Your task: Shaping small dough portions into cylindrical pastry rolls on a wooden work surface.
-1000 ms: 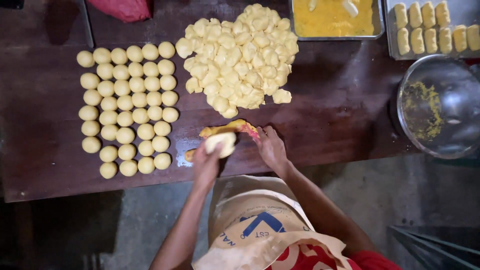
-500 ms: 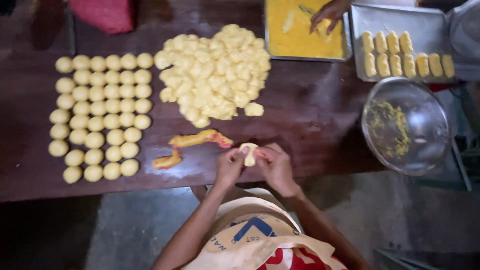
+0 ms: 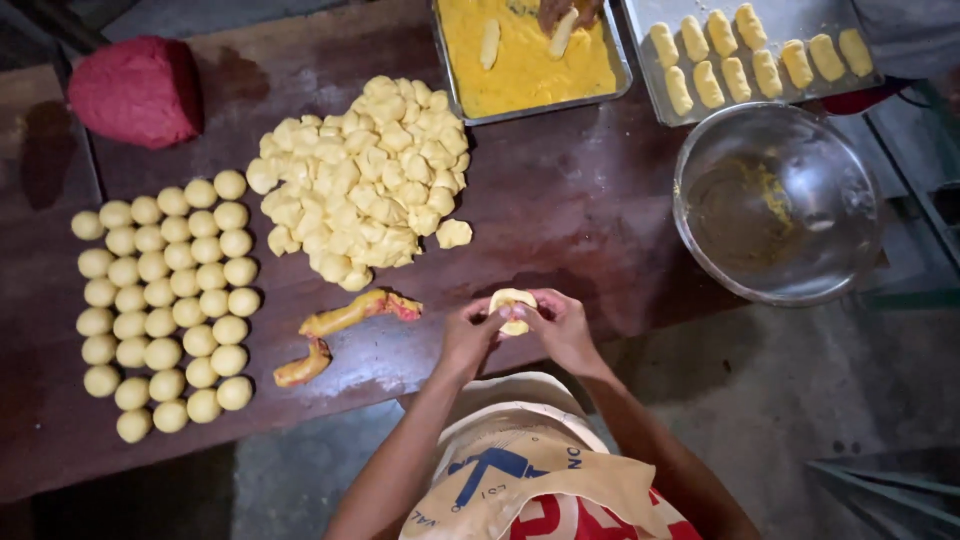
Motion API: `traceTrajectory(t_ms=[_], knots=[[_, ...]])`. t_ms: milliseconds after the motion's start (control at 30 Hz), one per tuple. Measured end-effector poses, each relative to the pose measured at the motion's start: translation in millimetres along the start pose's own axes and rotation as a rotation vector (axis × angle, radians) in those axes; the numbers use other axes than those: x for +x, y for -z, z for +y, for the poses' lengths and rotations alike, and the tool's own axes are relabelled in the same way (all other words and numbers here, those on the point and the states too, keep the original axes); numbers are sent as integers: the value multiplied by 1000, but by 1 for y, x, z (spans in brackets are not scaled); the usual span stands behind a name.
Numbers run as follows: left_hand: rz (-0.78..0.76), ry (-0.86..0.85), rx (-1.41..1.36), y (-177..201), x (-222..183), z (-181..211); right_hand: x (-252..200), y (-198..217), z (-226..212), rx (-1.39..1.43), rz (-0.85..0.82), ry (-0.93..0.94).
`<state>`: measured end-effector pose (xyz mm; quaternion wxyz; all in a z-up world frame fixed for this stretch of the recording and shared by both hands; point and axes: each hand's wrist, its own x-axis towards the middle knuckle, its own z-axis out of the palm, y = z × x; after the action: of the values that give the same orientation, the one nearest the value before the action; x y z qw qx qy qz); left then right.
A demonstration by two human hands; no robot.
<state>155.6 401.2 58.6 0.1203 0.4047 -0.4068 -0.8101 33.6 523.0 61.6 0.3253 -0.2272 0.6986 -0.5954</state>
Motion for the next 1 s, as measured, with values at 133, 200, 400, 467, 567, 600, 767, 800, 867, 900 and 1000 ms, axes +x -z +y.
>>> traceTrajectory(t_ms=[133, 200, 400, 467, 567, 600, 767, 800, 867, 900, 1000], knots=[[246, -323, 627, 30, 68, -52, 19, -33, 65, -563, 260, 141], [322, -478, 922, 40, 79, -64, 20, -44, 75, -703, 249, 188], [292, -538, 856, 57, 81, -81, -17, -57, 63, -779, 260, 287], [269, -586, 821, 55, 73, -93, -37, -70, 48, -759, 168, 328], [23, -629, 1018, 43, 42, -88, -38, -58, 70, -1461, 80, 641], [16, -624, 1028, 45, 44, -84, -31, -51, 91, -1455, 85, 631], [-163, -347, 1355, 49, 66, -68, 16, -9, 47, -1090, -418, -13], [-155, -353, 1362, 51, 52, -61, 29, -3, 55, -1085, -416, -2], [-67, -598, 1071, 60, 18, -53, 48, 4, 76, -1083, 27, 122], [-71, -589, 1084, 51, 9, -49, 53, -8, 70, -1070, 26, 112], [-290, -968, 1394, 38, 1, -68, 71, -47, 46, -1067, 189, 257]])
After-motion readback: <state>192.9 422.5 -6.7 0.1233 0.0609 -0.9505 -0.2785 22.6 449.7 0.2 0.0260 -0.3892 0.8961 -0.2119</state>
